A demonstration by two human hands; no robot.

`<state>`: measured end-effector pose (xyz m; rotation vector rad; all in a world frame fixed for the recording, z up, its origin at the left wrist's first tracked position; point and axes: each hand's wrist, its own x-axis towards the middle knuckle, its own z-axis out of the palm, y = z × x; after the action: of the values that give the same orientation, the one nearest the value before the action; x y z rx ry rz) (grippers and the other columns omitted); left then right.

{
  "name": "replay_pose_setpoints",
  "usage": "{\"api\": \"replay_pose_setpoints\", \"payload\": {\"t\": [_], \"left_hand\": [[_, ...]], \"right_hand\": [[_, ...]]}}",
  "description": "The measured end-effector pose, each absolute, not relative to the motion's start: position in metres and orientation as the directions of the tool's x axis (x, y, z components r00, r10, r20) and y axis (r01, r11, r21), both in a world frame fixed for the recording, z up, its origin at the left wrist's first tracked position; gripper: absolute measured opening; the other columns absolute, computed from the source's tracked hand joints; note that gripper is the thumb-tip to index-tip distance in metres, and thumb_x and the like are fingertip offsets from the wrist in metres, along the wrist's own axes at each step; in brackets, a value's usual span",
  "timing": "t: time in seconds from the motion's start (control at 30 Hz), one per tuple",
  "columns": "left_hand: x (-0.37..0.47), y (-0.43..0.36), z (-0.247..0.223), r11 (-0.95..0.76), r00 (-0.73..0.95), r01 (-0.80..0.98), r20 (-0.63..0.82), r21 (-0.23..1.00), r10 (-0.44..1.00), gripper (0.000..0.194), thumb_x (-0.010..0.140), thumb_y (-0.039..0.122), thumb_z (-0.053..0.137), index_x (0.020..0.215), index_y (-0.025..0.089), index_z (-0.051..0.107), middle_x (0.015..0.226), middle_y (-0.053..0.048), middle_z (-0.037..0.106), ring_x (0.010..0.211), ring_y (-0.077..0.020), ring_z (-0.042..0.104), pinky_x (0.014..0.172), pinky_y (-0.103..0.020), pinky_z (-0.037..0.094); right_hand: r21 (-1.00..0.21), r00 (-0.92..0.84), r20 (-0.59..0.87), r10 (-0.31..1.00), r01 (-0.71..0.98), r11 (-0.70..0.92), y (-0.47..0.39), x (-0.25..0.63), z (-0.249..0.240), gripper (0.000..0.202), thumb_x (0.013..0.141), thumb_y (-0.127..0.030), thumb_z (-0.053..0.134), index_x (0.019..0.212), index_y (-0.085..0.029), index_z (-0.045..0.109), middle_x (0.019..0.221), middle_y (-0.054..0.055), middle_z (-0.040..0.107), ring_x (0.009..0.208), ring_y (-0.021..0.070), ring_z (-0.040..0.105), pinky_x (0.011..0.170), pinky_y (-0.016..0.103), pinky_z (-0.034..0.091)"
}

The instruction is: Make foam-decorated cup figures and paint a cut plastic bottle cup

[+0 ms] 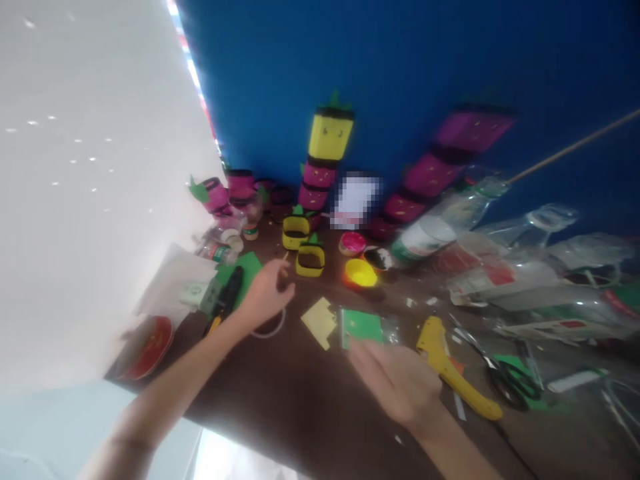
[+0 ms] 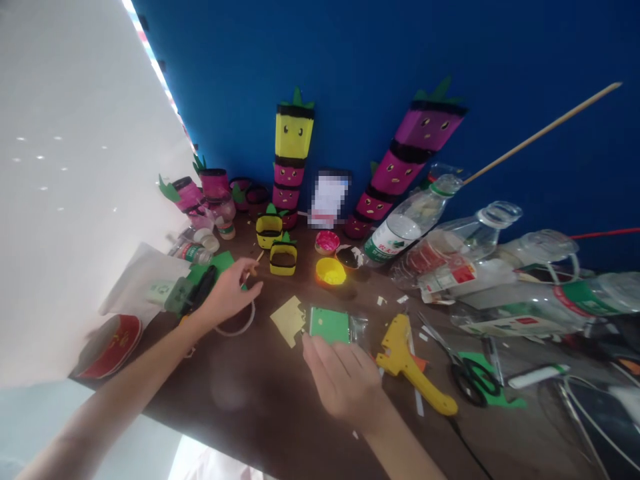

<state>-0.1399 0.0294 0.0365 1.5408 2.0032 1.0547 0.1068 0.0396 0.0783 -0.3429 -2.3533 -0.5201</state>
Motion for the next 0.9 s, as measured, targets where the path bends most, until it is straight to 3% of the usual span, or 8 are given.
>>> {"api": "replay_pose_setpoints", "payload": {"t": [0.17, 0.37, 0.57, 0.73, 0.9], "left_hand": [[-0.155, 0.058, 0.023, 0.172, -0.312, 0.576, 0.020, 0.799, 0.950, 0.040, 0.063, 0.024, 0.067, 0.092, 0.020, 0.040, 0.066, 0.008, 0.044, 0.057, -0.0101, 0.047, 0.056, -0.022, 0.036], [-0.151, 0.077, 0.010, 0.143, -0.280, 0.443, -0.015, 0.885, 0.960, 0.052, 0.056, 0.026, 0.075, 0.090, 0.020, 0.036, 0.062, 0.011, 0.043, 0.051, -0.0066, 0.043, 0.051, -0.019, 0.033], [-0.146, 0.078, 0.006, 0.080, -0.236, 0.323, -0.001, 0.943, 0.972, 0.055, 0.053, 0.026, 0.079, 0.090, 0.017, 0.039, 0.080, 0.003, 0.054, 0.054, -0.0041, 0.044, 0.050, -0.019, 0.035], [-0.139, 0.081, 0.008, 0.050, -0.203, 0.313, 0.015, 0.948, 0.979, 0.078, 0.050, 0.030, 0.082, 0.114, 0.016, 0.041, 0.103, -0.007, 0.056, 0.057, -0.0041, 0.044, 0.054, -0.021, 0.041], [-0.125, 0.073, 0.022, 0.076, -0.233, 0.253, -0.015, 0.965, 0.972, 0.081, 0.047, 0.036, 0.084, 0.116, 0.014, 0.049, 0.095, -0.007, 0.060, 0.064, -0.0083, 0.050, 0.057, -0.023, 0.043]], "right_hand": [[0.248, -0.702, 0.704, 0.109, 0.386, 0.889, 0.041, 0.104, 0.088, 0.017, 0.074, -0.011, 0.067, 0.086, -0.023, 0.068, 0.070, 0.000, 0.069, 0.057, 0.0131, 0.061, 0.052, 0.027, 0.045], [0.221, -0.698, 0.703, 0.140, 0.401, 0.889, 0.035, 0.108, 0.084, 0.014, 0.076, -0.012, 0.064, 0.085, -0.022, 0.068, 0.070, 0.000, 0.069, 0.057, 0.0128, 0.061, 0.055, 0.027, 0.047], [0.164, -0.683, 0.705, 0.192, 0.420, 0.892, 0.032, 0.113, 0.079, 0.018, 0.076, -0.012, 0.065, 0.090, -0.023, 0.067, 0.071, 0.000, 0.069, 0.060, 0.0128, 0.062, 0.057, 0.026, 0.047], [0.173, -0.675, 0.713, 0.188, 0.430, 0.886, 0.031, 0.114, 0.078, 0.015, 0.076, -0.012, 0.065, 0.086, -0.023, 0.066, 0.069, -0.001, 0.069, 0.058, 0.0116, 0.062, 0.057, 0.026, 0.047], [0.304, -0.706, 0.704, 0.080, 0.400, 0.865, 0.034, 0.119, 0.081, 0.012, 0.074, -0.012, 0.067, 0.083, -0.020, 0.068, 0.070, 0.000, 0.071, 0.056, 0.0121, 0.061, 0.052, 0.028, 0.045]]}}
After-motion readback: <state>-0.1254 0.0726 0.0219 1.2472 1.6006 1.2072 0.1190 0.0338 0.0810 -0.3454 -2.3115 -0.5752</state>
